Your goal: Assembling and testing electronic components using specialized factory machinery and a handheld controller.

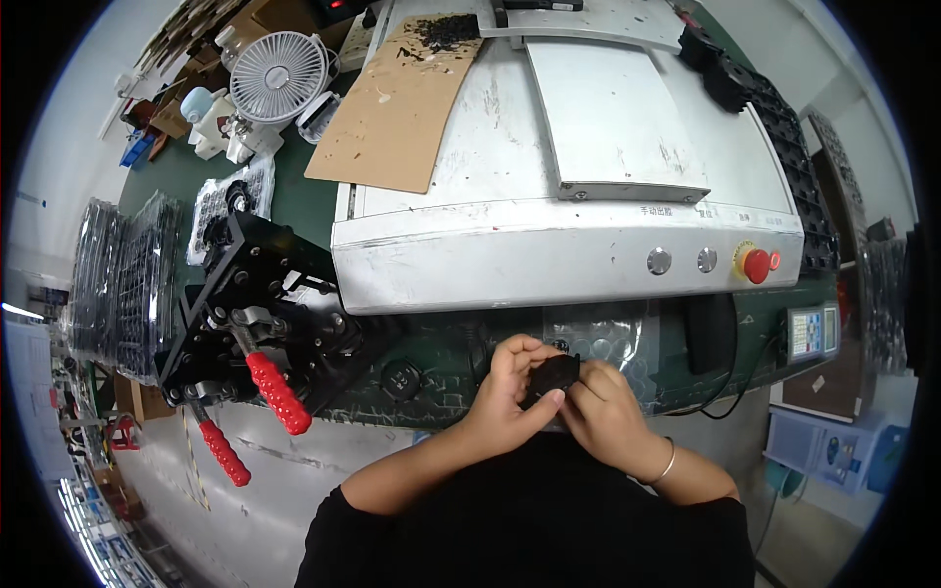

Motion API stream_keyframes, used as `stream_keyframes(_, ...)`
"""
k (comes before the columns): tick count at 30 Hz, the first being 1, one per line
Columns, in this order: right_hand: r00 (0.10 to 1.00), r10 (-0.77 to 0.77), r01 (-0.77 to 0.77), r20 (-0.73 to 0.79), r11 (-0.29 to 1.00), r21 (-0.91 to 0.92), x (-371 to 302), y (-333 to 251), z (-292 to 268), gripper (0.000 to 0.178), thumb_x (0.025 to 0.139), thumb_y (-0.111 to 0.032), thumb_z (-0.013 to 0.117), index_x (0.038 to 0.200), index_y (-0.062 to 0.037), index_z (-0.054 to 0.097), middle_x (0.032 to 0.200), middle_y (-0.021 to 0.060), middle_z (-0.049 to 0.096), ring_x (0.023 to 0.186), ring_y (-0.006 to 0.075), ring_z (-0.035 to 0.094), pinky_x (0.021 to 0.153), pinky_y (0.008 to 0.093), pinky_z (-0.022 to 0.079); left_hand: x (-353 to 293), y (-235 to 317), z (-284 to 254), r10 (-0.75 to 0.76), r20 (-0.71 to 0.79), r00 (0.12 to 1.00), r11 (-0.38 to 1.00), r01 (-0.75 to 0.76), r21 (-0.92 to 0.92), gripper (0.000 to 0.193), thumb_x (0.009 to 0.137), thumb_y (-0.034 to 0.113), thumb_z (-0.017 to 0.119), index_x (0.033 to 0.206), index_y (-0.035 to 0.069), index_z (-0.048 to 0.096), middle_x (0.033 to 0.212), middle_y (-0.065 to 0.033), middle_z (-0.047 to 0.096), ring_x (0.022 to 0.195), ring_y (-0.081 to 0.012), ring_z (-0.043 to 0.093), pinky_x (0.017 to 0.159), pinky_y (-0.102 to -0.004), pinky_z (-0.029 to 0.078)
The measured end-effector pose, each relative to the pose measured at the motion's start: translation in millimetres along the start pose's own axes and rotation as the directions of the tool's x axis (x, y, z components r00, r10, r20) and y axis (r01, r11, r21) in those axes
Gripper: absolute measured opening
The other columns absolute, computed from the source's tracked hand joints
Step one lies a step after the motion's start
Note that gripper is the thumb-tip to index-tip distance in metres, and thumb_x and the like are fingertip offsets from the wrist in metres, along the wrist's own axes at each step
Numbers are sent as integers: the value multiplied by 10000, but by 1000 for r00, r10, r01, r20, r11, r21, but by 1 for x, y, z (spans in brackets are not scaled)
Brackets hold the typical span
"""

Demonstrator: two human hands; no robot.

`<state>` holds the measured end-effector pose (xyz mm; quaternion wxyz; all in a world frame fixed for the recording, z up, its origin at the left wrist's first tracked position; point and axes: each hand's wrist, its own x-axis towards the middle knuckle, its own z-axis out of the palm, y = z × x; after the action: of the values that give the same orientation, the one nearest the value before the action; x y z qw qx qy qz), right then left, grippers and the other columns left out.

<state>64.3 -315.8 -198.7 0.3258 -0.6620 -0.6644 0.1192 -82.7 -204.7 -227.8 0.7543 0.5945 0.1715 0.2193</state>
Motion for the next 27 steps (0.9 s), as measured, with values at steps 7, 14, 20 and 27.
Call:
stream_keyframes(7, 1000, 19, -19, -11, 999, 47, 6, -3, 0, 258, 745, -40, 739, 955, 34, 610, 1032, 153, 591, 969, 344, 578, 821, 416, 483, 1, 6, 3, -77, -71, 995, 996, 73, -48, 526, 911, -61, 525, 1323, 45, 217, 1279, -158, 480, 1144, -184, 518, 961, -322, 446)
stream_keyframes(14, 994, 0, -22, 111, 979, 203, 10, -1, -16, 216, 754, -30, 740, 931, 16, 626, 963, 133, 612, 920, 314, 594, 776, 391, 487, 4, 7, 4, -95, -89, 992, 995, 91, -45, 529, 905, -59, 541, 1314, 43, 221, 1279, -158, 482, 1133, -177, 520, 938, -305, 455)
stream_keyframes(20, 973, 160, -230, 168, 752, 617, 7, -8, -63, 132, 772, -1, 756, 855, 13, 654, 833, 93, 640, 764, 207, 634, 655, 298, 496, 13, 14, 8, 228, -50, 972, 962, -217, 166, 676, 812, -13, 710, 1287, 40, 232, 1245, -180, 523, 1055, -194, 575, 900, -310, 486)
stream_keyframes(27, 894, 406, -324, 189, 295, 899, 4, -9, -59, 113, 896, -32, 681, 988, 5, 625, 901, 34, 655, 814, 97, 648, 701, 222, 527, 15, 54, 3, 397, 207, 894, 492, -397, 775, 874, 649, 99, 876, 1257, 12, 254, 1195, -180, 567, 942, -203, 624, 718, -246, 513)
